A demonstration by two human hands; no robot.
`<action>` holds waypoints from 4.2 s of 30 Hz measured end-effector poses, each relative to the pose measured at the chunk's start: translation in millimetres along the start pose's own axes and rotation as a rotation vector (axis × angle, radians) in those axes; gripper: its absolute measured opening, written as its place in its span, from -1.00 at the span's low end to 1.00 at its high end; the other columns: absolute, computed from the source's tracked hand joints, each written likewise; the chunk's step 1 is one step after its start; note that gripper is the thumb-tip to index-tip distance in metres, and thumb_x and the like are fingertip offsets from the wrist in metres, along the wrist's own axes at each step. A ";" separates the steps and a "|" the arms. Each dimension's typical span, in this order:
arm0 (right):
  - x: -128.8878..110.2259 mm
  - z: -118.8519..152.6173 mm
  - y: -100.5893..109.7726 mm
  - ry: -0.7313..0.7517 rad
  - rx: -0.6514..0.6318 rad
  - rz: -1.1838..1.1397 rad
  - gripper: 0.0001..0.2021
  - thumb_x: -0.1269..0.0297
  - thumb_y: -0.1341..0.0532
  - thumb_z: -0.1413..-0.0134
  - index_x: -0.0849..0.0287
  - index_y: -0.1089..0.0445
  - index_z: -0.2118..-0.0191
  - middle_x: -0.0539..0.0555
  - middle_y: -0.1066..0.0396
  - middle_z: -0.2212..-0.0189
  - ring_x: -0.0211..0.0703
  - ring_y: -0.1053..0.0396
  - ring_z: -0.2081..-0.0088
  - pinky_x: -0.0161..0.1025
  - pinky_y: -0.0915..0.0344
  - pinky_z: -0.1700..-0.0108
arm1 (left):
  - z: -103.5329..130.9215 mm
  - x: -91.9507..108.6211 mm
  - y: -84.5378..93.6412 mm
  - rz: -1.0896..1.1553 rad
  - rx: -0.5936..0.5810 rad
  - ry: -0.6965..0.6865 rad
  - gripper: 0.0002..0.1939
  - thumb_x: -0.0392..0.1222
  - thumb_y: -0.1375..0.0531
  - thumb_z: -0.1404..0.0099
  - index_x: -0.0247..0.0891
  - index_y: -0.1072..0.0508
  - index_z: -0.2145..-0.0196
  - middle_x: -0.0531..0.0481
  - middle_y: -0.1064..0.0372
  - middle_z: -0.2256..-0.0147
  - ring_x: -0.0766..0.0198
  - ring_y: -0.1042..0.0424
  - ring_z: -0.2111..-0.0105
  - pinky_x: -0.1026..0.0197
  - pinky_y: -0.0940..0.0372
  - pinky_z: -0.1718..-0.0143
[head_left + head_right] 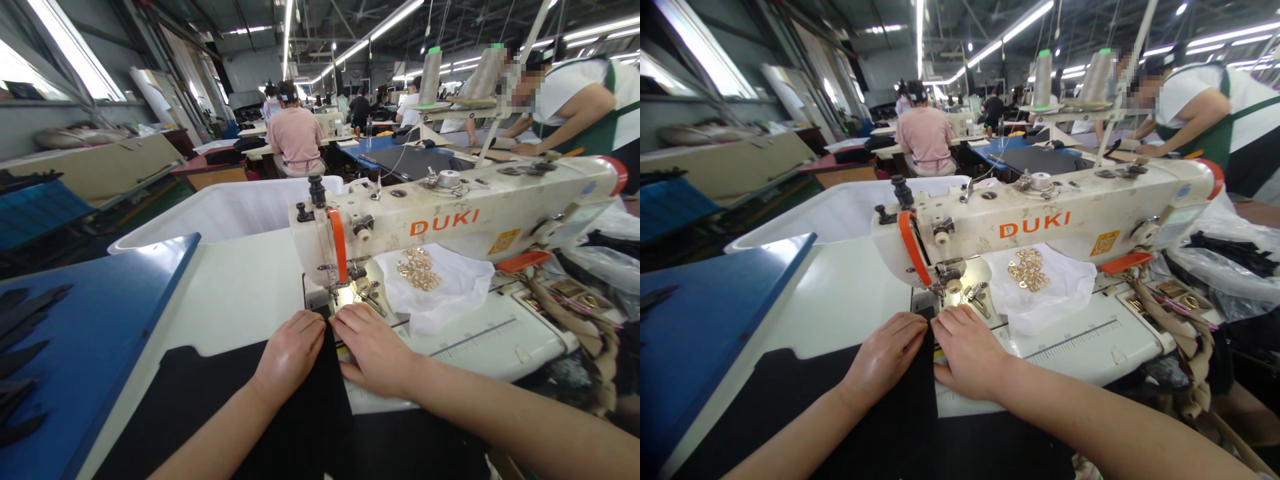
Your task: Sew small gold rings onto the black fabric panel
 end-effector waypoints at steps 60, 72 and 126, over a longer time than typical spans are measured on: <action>22.1 -2.4 -6.6 0.324 -0.010 0.191 -0.82 0.40 0.00 -0.24 0.24 -0.35 0.24 0.08 -0.36 0.24 -0.14 -0.30 0.15 -0.20 -0.27 0.03 | -13.1 -7.0 -11.5 -0.099 -0.026 -0.040 -0.75 -0.32 0.02 -0.34 -0.40 -0.38 0.11 -0.18 -0.41 0.15 0.13 -0.39 0.10 0.06 -0.37 0.02; 29.7 -5.8 -7.1 0.333 0.007 0.198 -0.82 0.40 -0.01 -0.24 0.25 -0.35 0.23 0.09 -0.37 0.23 -0.14 -0.31 0.18 -0.20 -0.30 0.08 | -18.4 -12.1 -15.0 -0.106 0.001 -0.081 -0.74 -0.33 0.04 -0.35 -0.40 -0.38 0.11 -0.18 -0.43 0.16 0.14 -0.41 0.12 0.04 -0.40 0.05; 34.3 -9.0 -12.0 0.292 0.014 0.186 -0.85 0.42 -0.04 -0.22 0.26 -0.34 0.28 0.10 -0.36 0.24 -0.15 -0.31 0.15 -0.22 -0.28 0.00 | -22.8 -18.6 -18.5 -0.059 0.000 -0.069 -0.77 -0.33 0.01 -0.35 -0.40 -0.39 0.14 -0.18 -0.43 0.14 0.15 -0.41 0.12 0.05 -0.38 0.03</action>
Point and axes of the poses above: each hand's wrist, its own z-axis away from the middle knuckle, its own y-axis out of the back of the hand, x = y × z, the point moved 4 cm from there along -z, towards the middle knuckle
